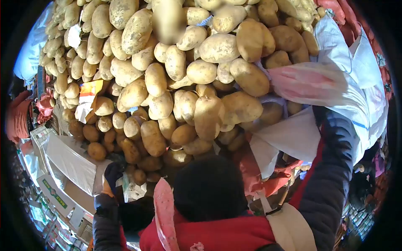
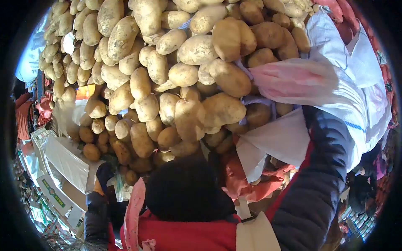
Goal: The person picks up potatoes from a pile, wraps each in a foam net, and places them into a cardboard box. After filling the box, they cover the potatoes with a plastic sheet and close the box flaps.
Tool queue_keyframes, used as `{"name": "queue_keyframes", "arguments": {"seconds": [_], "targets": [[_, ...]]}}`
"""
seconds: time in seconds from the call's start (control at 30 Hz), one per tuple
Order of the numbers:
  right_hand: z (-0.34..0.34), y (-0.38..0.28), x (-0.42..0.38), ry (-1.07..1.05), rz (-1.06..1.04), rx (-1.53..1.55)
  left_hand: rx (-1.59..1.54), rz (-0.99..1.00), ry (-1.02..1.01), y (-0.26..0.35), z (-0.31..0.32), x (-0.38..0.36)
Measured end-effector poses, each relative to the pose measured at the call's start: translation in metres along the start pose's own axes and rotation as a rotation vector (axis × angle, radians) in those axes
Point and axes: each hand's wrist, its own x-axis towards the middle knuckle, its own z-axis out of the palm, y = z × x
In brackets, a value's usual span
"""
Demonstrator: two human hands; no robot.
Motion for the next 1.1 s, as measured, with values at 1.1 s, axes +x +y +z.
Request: {"name": "queue_keyframes", "arguments": {"seconds": [1.1], "targets": [[-0.267,-0.2,-0.35,-0.321,-0.777,1.164,-0.084,0.689,-0.212,0.071,0.038,-0.101]]}}
